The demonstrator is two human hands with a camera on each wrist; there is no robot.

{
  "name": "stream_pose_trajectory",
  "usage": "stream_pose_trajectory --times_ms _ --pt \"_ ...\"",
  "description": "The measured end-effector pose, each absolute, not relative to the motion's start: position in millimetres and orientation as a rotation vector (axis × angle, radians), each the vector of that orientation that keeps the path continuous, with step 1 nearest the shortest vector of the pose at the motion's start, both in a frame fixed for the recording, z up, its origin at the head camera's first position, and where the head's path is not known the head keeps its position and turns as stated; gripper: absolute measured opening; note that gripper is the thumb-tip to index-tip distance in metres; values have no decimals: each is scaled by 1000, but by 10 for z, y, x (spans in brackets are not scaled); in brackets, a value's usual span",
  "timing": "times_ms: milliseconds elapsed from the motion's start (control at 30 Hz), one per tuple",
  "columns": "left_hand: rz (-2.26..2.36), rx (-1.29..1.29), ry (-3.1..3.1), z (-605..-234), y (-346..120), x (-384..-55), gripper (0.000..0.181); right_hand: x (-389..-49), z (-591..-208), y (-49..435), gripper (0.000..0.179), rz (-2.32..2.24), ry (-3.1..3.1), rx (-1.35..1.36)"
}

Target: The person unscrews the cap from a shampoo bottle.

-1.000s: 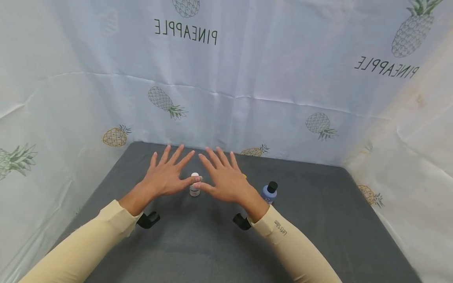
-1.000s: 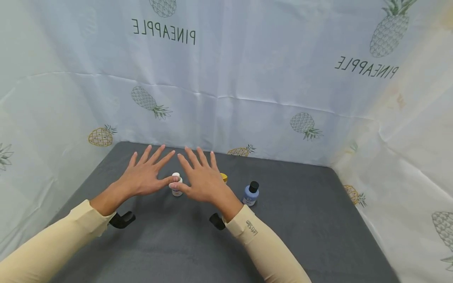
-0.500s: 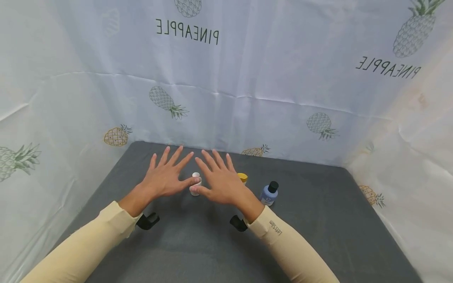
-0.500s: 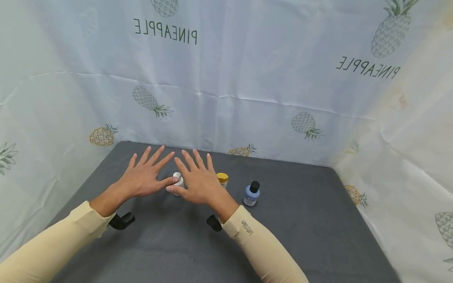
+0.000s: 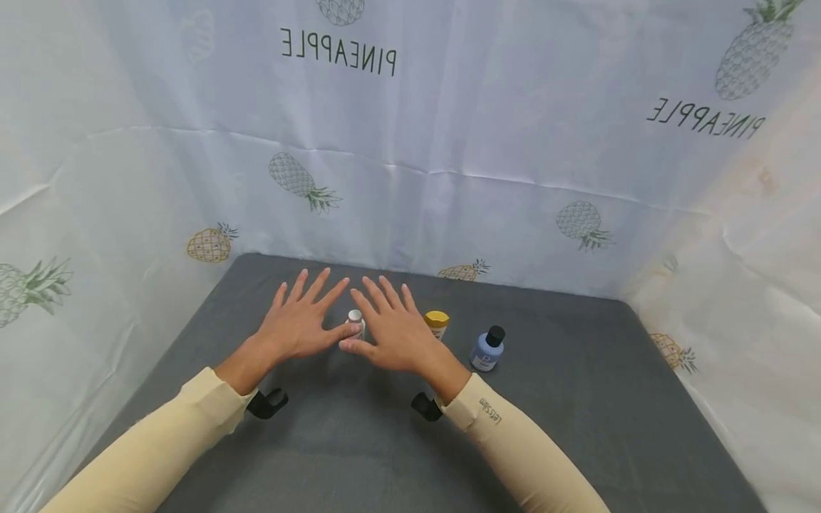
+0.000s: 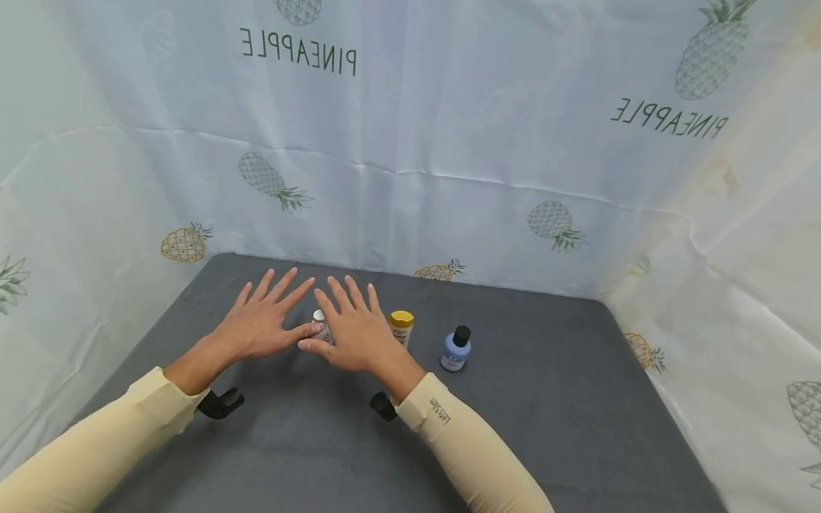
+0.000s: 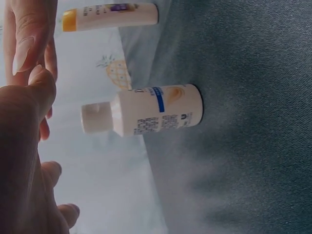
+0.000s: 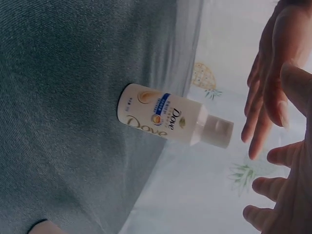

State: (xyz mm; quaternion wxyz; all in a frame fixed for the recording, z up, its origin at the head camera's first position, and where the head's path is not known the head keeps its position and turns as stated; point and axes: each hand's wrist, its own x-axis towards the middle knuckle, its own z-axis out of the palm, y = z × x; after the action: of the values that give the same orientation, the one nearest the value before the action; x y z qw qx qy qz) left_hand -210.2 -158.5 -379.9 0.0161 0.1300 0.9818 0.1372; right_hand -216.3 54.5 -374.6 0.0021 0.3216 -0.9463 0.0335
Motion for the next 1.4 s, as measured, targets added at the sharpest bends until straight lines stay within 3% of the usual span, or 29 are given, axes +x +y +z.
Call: stream_pose_trajectory --times_ms 1400 --pt "668 558 2983 -4122 -1591 -2196 93 -2293 -4157 582 91 577 -3104 908"
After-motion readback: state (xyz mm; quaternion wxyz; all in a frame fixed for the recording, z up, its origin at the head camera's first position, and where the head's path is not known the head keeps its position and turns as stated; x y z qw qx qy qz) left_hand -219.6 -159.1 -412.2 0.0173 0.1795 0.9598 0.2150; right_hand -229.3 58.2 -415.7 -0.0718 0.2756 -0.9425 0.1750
